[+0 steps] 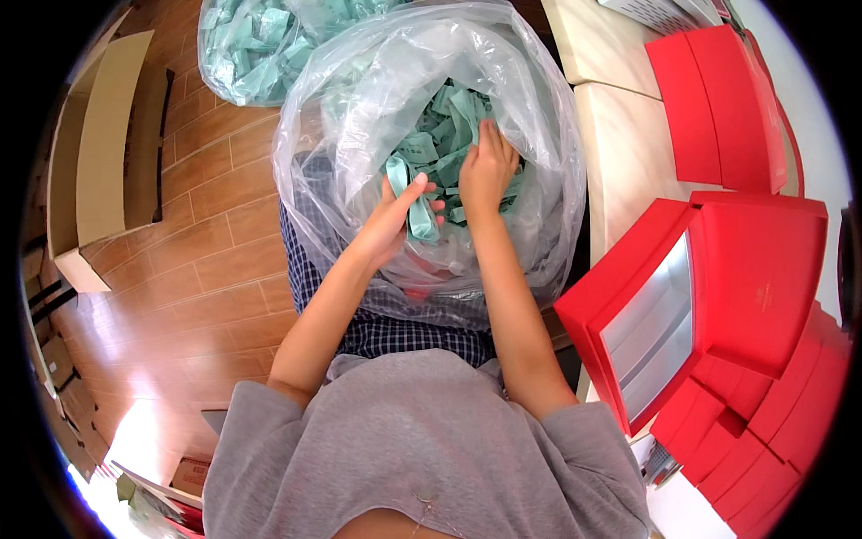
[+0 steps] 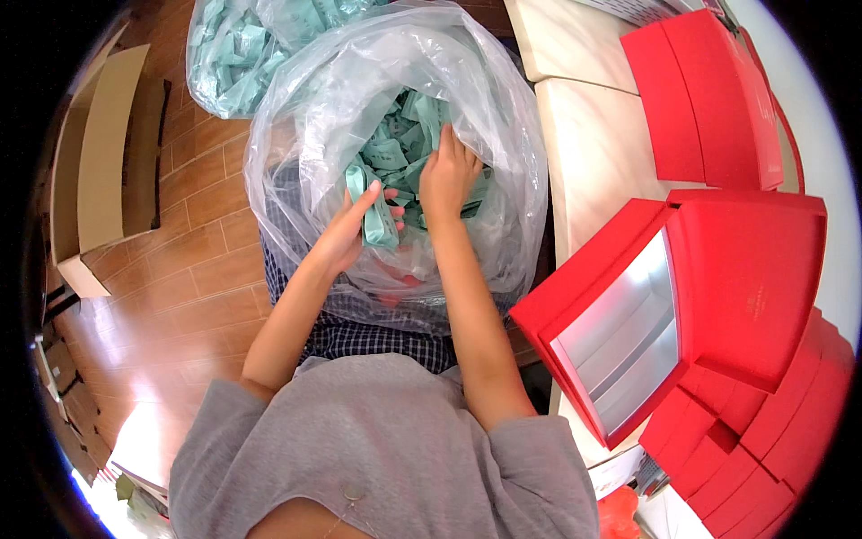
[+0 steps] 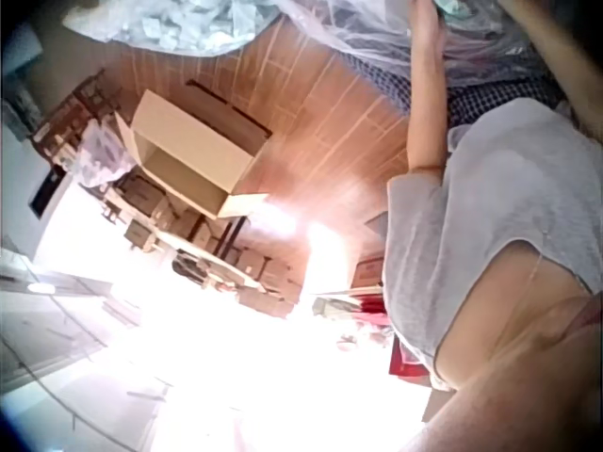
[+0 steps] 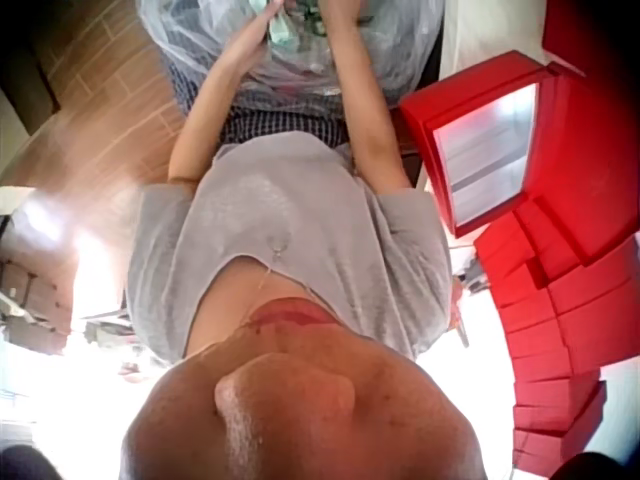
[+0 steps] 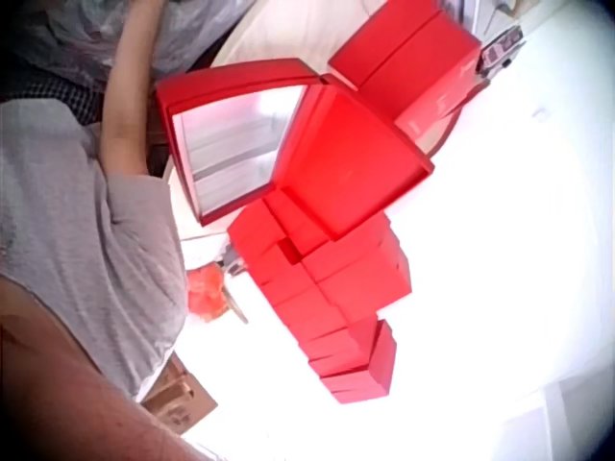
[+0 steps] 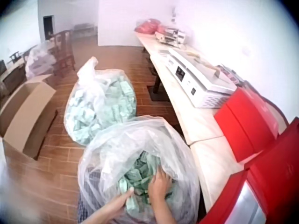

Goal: The person places small green packets of tea from a large bag into red gift boxes, arranges them neatly, covers them with a protective sheet, and closes the lid.

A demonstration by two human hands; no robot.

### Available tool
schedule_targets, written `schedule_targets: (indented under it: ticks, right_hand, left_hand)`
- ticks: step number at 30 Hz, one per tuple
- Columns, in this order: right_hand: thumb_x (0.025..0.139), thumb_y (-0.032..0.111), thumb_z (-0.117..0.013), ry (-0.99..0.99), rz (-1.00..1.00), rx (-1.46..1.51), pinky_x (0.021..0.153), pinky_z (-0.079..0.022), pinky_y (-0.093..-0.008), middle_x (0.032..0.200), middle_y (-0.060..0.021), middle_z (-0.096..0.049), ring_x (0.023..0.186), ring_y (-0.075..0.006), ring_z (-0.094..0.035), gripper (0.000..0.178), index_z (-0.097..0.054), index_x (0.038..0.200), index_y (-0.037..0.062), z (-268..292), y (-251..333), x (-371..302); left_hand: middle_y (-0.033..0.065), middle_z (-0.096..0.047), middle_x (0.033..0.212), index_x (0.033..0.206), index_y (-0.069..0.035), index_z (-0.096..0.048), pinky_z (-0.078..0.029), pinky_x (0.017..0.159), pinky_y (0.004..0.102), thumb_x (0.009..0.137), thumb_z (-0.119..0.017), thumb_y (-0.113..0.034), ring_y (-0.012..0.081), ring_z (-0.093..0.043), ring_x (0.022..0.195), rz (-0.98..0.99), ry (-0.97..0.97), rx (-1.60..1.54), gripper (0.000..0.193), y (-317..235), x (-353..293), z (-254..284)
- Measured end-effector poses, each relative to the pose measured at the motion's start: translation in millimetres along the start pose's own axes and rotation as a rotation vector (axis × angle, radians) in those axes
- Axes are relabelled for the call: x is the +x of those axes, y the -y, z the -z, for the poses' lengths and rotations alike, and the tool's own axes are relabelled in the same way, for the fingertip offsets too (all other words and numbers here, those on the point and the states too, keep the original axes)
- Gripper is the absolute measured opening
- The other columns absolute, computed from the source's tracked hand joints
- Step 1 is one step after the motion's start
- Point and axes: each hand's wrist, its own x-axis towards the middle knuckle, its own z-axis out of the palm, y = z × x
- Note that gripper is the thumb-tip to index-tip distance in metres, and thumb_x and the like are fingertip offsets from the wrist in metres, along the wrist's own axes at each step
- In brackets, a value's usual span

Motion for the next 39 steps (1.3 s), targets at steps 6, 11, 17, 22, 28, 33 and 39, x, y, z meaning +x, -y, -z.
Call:
schedule_targets:
  ticks: [6, 11, 17, 22, 28, 33, 39]
  right_hand:
    - [0.085, 0.004, -0.051, 0.278, 0.098, 0.448, 0.098, -0.038, -0.0404, 0.123, -0.0177, -0.057, 0.114, -0.034, -0.05, 0.038, -0.055, 0.122, -0.0025, 65.0, 37.4, -54.8]
    - [0.087, 0.016, -0.055, 0.234, -0.538, 0.781, 0.093, -0.042, -0.0413, 0.119, -0.021, -0.057, 0.105, -0.0366, -0.055, 0.032, -0.058, 0.113, -0.0032, 44.6, 12.2, -25.3]
    - [0.084, 0.017, -0.062, 0.186, -0.525, 0.193, 0.075, -0.047, -0.0352, 0.096, -0.015, -0.064, 0.083, -0.0239, -0.063, 0.032, -0.056, 0.11, -0.0016, -27.0, -66.4, 9.2]
    - [0.082, 0.013, -0.06, 0.054, -0.393, 0.256, 0.068, -0.045, -0.0438, 0.072, -0.0158, -0.058, 0.069, -0.0331, -0.059, 0.024, -0.055, 0.1, -0.0029, 51.9, 18.7, -4.8]
    - [0.083, 0.01, -0.055, 0.386, -0.492, 0.639, 0.054, -0.041, -0.0296, 0.071, -0.0065, -0.054, 0.061, -0.0133, -0.052, 0.019, -0.054, 0.1, 0.0018, 120.8, 44.8, -21.2]
    - [0.086, 0.011, -0.054, 0.617, -1.017, 1.335, 0.051, -0.041, -0.0278, 0.084, -0.006, -0.057, 0.061, -0.0132, -0.053, 0.017, -0.053, 0.102, 0.0044, 114.7, 53.7, -4.4]
    - [0.097, 0.018, -0.049, 0.479, -0.887, 1.76, 0.084, -0.047, -0.0315, 0.098, -0.0102, -0.061, 0.093, -0.0202, -0.058, 0.016, -0.05, 0.105, 0.0037, 113.1, 62.3, -17.2]
  left_hand:
    - [0.0106, -0.043, 0.126, 0.138, -0.007, -0.014, -0.048, 0.089, 0.0394, 0.089, -0.063, -0.037, 0.0229, -0.054, 0.108, -0.064, -0.049, -0.047, 0.075, 11.7, 19.0, 10.5]
    - [0.0113, -0.042, 0.129, 0.141, -0.007, -0.01, -0.045, 0.092, 0.037, 0.085, -0.07, -0.032, 0.0222, -0.052, 0.112, -0.037, -0.032, -0.089, 0.086, 13.6, 15.1, 12.4]
    - [0.0139, -0.046, 0.125, 0.141, -0.006, -0.008, -0.044, 0.094, 0.0347, 0.08, -0.076, -0.021, 0.0195, -0.053, 0.111, -0.167, -0.041, 0.072, 0.093, 20.2, 15.7, 11.3]
    - [0.0151, -0.046, 0.126, 0.142, -0.005, -0.005, -0.042, 0.097, 0.0348, 0.075, -0.079, -0.015, 0.0199, -0.052, 0.111, -0.437, -0.104, 0.309, 0.101, 7.4, -11.9, 14.1]
    - [0.0178, -0.037, 0.139, 0.149, -0.006, -0.007, -0.032, 0.107, 0.0391, 0.068, -0.085, -0.025, 0.0268, -0.042, 0.127, -0.606, -0.033, 0.549, 0.114, 1.6, -8.9, 24.8]
    - [0.018, -0.03, 0.145, 0.15, -0.007, -0.005, -0.027, 0.109, 0.0376, 0.067, -0.085, -0.029, 0.0265, -0.031, 0.134, -0.477, 0.21, 0.51, 0.117, -4.6, -26.6, 1.3]
    - [0.0147, -0.038, 0.138, 0.149, -0.008, 0.006, -0.033, 0.106, 0.0384, 0.073, -0.08, -0.028, 0.0247, -0.04, 0.127, -0.547, 0.127, 0.356, 0.116, -8.5, -28.8, -0.9]
